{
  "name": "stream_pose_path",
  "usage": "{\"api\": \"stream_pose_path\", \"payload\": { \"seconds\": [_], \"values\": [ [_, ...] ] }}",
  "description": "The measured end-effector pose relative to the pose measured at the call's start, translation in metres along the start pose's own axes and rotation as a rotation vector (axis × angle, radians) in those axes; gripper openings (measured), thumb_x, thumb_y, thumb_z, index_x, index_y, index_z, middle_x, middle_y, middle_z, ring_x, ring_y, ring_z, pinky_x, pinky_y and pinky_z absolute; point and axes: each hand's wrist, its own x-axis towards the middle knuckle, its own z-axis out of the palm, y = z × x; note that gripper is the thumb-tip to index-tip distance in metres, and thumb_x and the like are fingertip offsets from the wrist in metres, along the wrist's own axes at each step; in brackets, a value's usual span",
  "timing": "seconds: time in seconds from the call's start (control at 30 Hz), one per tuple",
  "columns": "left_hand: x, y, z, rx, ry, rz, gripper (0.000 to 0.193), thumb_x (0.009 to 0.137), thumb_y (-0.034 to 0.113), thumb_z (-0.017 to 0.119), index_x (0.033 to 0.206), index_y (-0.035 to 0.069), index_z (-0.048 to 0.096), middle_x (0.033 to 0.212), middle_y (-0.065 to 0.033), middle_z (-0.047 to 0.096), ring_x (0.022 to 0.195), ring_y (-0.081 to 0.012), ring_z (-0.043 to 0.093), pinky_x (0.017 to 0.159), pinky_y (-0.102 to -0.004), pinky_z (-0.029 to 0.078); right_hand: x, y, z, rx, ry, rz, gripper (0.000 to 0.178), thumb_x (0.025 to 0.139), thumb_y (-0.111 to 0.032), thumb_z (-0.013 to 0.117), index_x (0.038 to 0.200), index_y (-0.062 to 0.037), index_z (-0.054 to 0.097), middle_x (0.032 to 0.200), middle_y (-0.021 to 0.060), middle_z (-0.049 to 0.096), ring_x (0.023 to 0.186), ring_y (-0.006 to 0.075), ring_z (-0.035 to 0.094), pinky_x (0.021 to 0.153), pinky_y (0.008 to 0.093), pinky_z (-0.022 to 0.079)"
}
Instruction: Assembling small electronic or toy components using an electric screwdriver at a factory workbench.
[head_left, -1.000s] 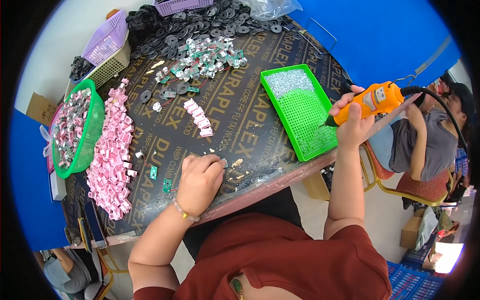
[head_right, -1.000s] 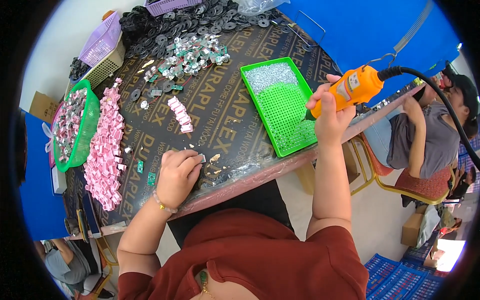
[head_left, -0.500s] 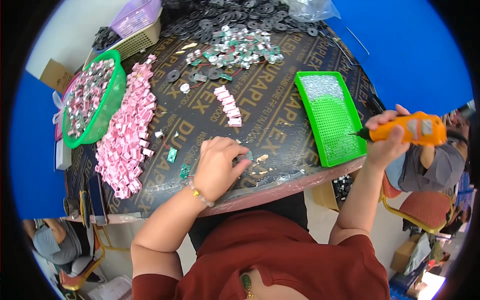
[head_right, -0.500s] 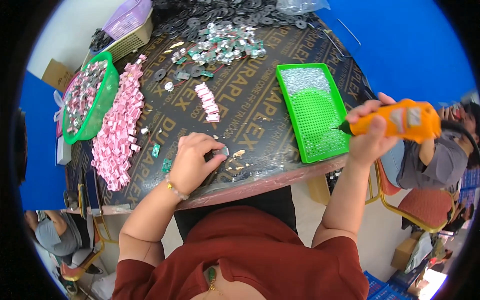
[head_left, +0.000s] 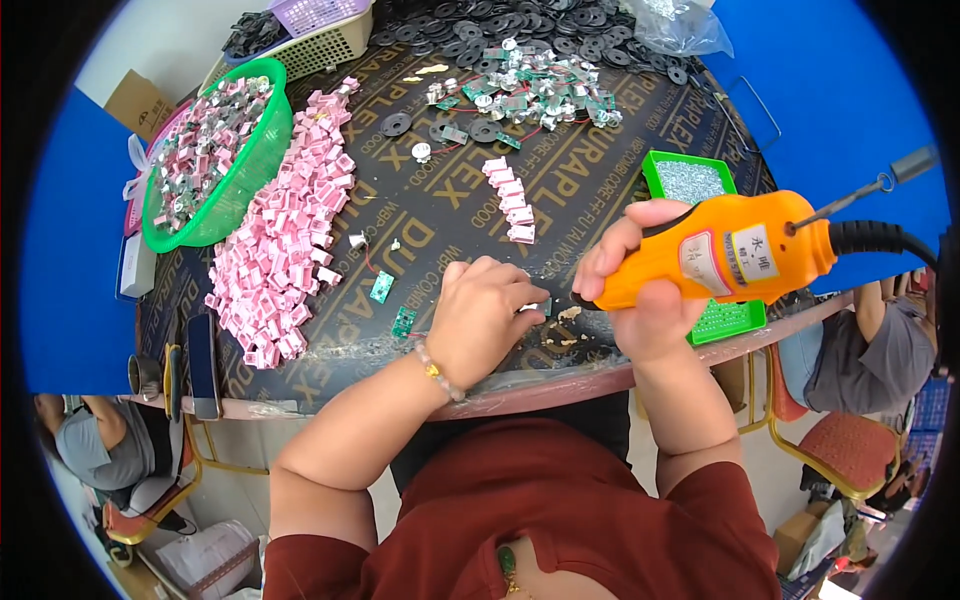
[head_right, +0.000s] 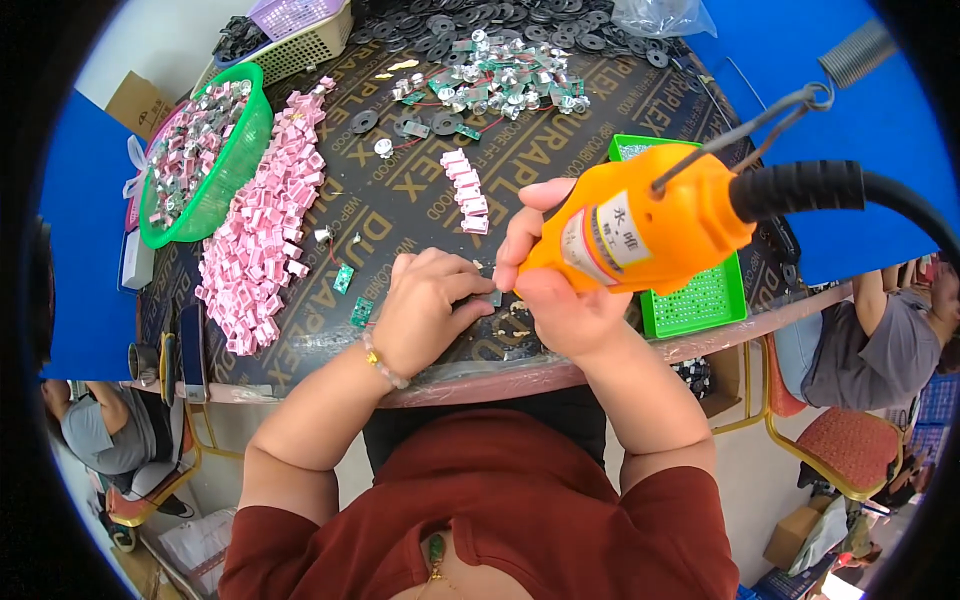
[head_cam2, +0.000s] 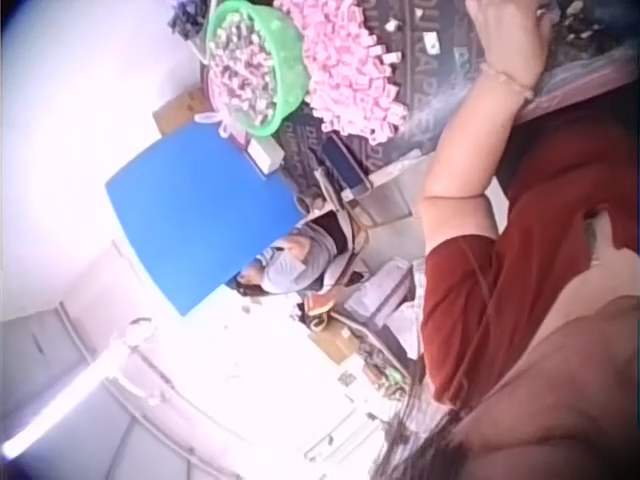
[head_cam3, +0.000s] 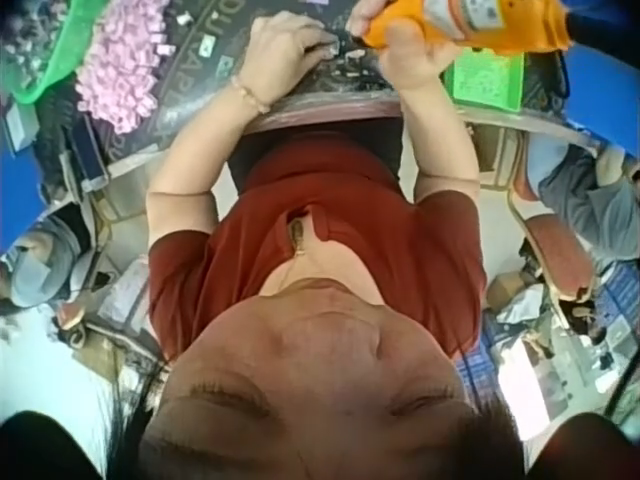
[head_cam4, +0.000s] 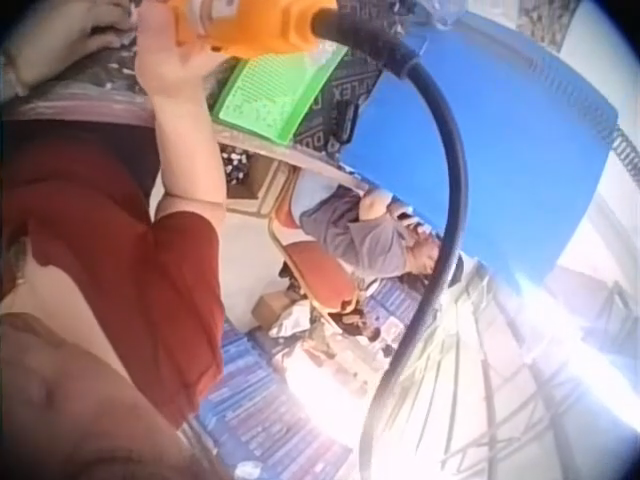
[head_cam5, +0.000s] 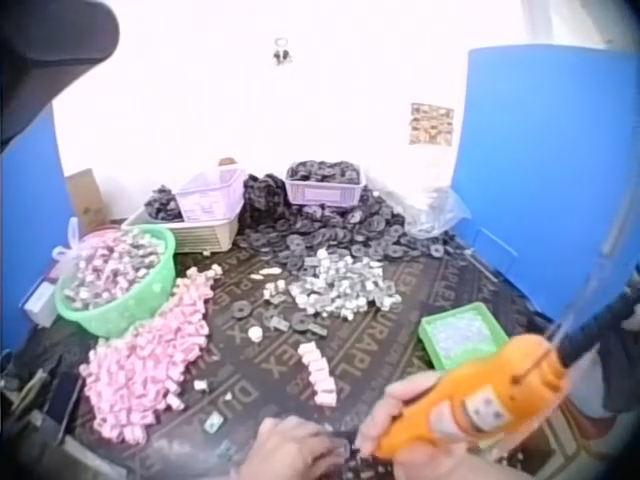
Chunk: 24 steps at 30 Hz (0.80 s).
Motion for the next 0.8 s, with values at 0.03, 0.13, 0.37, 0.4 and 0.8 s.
{"api": "stream_pose_path", "payload": {
  "seconds": [0.03,0.13,0.37,0.4,0.8],
  "values": [
    [0.0,0.0,0.0,0.011,0.011,0.012,0.018,0.072,0.018,0.075,0.089,0.014,0.071,0.088,0.0,0.064,0.087,-0.0206,0.056,0.077,-0.0347,0.035,0.0,0.003,0.002,0.032,0.006,0.01,0.058,0.084,-0.027,0.072,0.125,-0.0004,0.041,0.084,0.0089,0.056,0.068,0.0144,0.056,0.062,0.025,0.048],
    [0.0,-0.002,0.0,-0.013,0.008,-0.011,0.018,0.072,0.019,0.075,0.089,0.013,0.071,0.087,-0.0003,0.064,0.086,-0.0209,0.056,0.077,-0.0348,0.035,0.0,0.004,0.003,-0.049,0.02,0.051,0.061,0.083,-0.038,0.071,0.123,-0.0036,0.041,0.082,0.0083,0.055,0.065,0.0156,0.056,0.059,0.0287,0.049],
    [0.001,-0.003,0.0,-0.032,-0.004,-0.04,0.019,0.072,0.019,0.075,0.089,0.012,0.071,0.086,-0.0009,0.064,0.086,-0.0214,0.055,0.077,-0.0351,0.035,0.0,0.014,0.0,0.027,0.032,0.035,0.056,0.083,-0.027,0.073,0.123,-0.0019,0.042,0.084,0.0083,0.056,0.067,0.0143,0.057,0.062,0.025,0.048],
    [0.001,-0.003,0.0,-0.032,0.003,-0.038,0.019,0.072,0.019,0.075,0.089,0.012,0.071,0.086,-0.001,0.064,0.087,-0.0214,0.055,0.077,-0.0351,0.035,0.0,0.014,0.001,0.028,0.031,0.036,0.056,0.083,-0.027,0.073,0.123,-0.0019,0.042,0.084,0.0083,0.056,0.067,0.0143,0.057,0.062,0.025,0.048],
    [0.0,-0.002,0.005,0.06,0.045,-0.015,0.017,0.071,0.021,0.073,0.084,0.01,0.068,0.083,-0.0023,0.06,0.089,-0.0215,0.054,0.079,-0.0355,0.038,0.003,0.01,0.011,-0.191,-0.008,0.213,0.053,0.079,-0.042,0.074,0.106,-0.0055,0.047,0.078,0.0094,0.055,0.06,0.016,0.055,0.056,0.0312,0.05]
  ]
}}
